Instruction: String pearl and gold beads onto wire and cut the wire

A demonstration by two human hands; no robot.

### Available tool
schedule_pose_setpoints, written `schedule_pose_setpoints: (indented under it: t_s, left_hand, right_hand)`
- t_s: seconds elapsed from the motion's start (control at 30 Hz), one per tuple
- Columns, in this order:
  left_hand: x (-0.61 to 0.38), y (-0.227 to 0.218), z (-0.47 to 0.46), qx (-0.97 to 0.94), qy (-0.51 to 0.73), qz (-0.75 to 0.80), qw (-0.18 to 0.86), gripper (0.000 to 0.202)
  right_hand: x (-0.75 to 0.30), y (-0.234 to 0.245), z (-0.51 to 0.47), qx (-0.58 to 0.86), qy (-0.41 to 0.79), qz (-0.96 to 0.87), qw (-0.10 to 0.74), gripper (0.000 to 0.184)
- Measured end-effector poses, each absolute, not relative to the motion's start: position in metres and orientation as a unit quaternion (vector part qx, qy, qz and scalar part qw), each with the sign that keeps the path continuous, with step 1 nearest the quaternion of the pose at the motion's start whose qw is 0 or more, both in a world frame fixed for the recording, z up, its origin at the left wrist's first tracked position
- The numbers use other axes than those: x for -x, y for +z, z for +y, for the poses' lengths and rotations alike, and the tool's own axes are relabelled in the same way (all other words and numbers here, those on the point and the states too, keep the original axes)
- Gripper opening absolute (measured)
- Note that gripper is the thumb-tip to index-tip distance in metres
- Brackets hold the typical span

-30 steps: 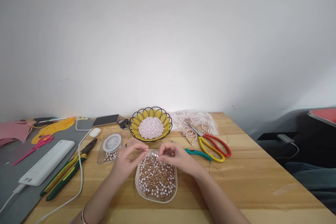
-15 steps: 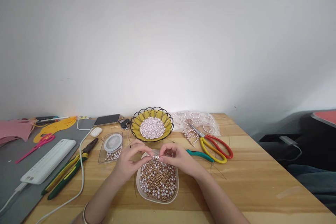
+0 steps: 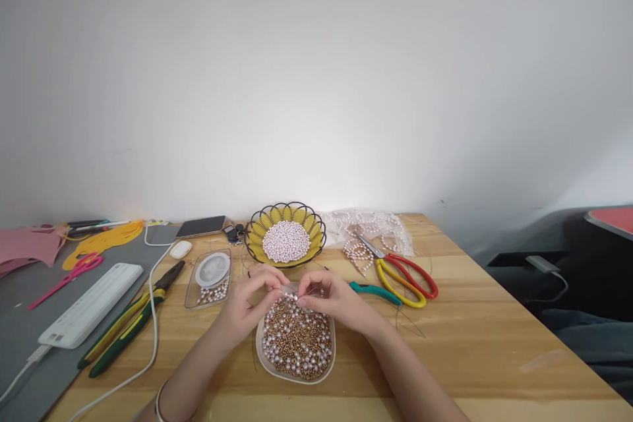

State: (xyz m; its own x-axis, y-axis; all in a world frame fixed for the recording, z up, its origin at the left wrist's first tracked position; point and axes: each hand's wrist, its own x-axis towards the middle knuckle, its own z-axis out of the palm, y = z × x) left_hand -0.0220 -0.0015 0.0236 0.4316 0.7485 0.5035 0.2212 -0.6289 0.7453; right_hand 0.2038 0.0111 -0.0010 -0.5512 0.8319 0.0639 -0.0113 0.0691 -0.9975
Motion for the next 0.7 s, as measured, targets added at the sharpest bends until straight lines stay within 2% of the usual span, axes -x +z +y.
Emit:
schedule_pose_setpoints:
  t_s: [0.2,0.33,0.47,0.57,0.7]
  left_hand:
    - [0.0233,0.0254,-0.0024,-0.776,0.453,0.304,0.318,0.018]
    - [0.0244,0.0233,-0.0018,-0.764,0.409,0.369,0.336,0.024]
    - [0.0241,0.0184,0.0003,-0.838,0.297,0.389,0.241,0.01]
    - [0.0234,0.0167,-0.0001,-0.885,0.22,0.373,0.173,0.007]
    - [0.0229,0.0155,-0.0017,-0.897,0.165,0.388,0.132,0.006]
  right_hand:
    - [-0.2036,0.0013,0.0097,0.326,0.6,-0.638,0.356,0.036]
    - [-0.2042,0.0022,0.0098,0.325,0.602,-0.621,0.382,0.038]
    - [-0.2051,0.0013,0.0116,0.326,0.586,-0.61,0.423,0.039]
    - [-0.2052,0.0004,0.0129,0.329,0.578,-0.606,0.437,0.039]
    - [-0.2046,0.0003,0.0129,0.327,0.581,-0.607,0.433,0.038]
